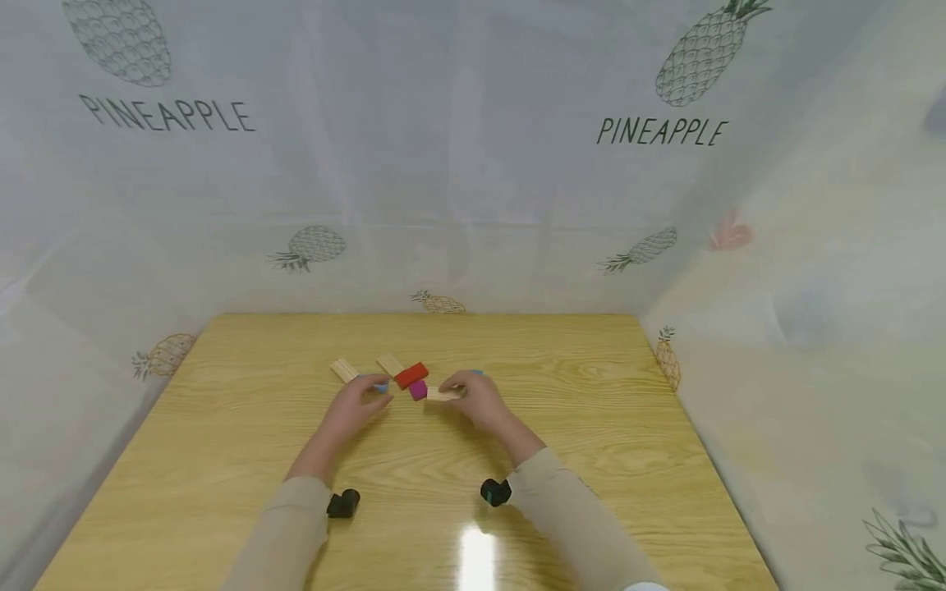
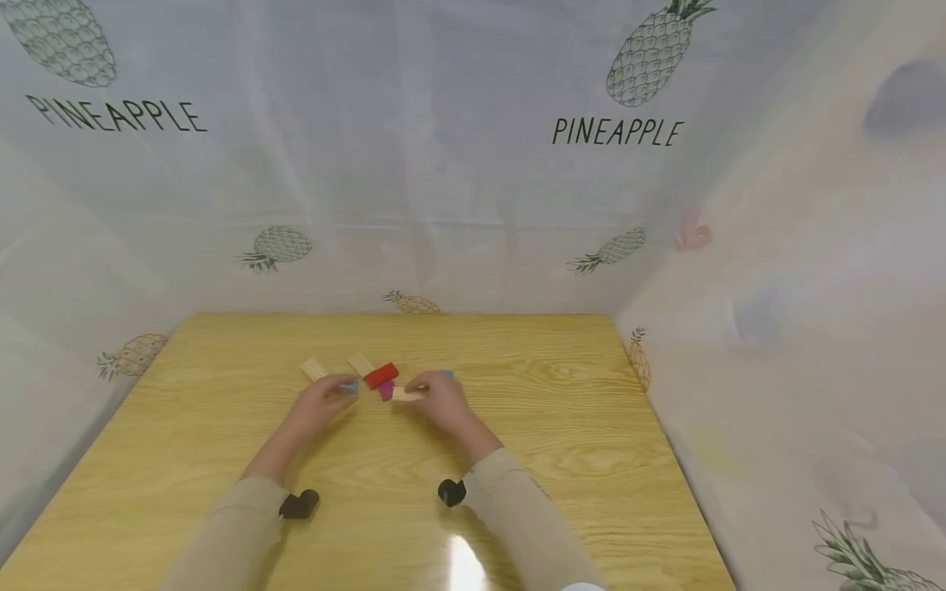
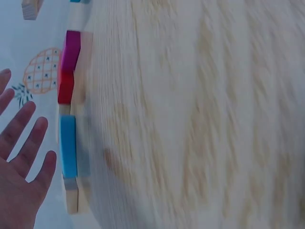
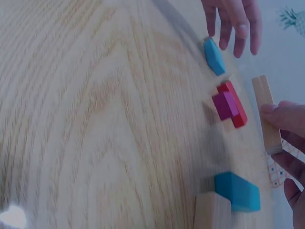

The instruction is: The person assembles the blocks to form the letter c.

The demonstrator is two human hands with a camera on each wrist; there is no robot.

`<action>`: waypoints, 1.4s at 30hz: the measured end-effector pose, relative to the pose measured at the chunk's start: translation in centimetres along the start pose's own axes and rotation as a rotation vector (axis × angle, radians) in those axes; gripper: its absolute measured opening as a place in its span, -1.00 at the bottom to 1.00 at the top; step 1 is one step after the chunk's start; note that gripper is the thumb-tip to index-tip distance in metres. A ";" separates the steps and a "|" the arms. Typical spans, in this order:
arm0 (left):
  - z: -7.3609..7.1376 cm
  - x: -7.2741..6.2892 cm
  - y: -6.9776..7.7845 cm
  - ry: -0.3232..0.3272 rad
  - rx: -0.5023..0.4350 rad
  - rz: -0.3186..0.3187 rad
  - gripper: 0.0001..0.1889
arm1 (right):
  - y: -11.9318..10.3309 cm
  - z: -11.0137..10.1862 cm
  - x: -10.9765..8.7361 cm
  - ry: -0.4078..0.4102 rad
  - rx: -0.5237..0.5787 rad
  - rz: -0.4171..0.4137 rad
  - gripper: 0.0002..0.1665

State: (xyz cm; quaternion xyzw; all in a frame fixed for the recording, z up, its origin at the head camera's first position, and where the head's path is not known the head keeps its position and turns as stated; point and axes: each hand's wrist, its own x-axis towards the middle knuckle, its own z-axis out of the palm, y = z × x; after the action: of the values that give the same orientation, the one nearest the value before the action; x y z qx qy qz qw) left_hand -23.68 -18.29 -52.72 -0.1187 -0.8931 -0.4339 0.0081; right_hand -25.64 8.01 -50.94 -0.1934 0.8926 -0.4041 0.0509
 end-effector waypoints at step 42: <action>10.2 4.8 4.8 -0.122 -0.124 0.093 -0.44 | 4.8 -8.0 1.6 -0.052 -0.198 0.126 -0.64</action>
State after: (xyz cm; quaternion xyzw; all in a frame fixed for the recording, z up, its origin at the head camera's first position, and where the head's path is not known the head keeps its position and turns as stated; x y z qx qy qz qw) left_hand -26.36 -6.46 -54.81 -0.1863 -0.8570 -0.4793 -0.0337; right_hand -30.58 15.92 -49.04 -0.1515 0.9368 -0.3049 0.0802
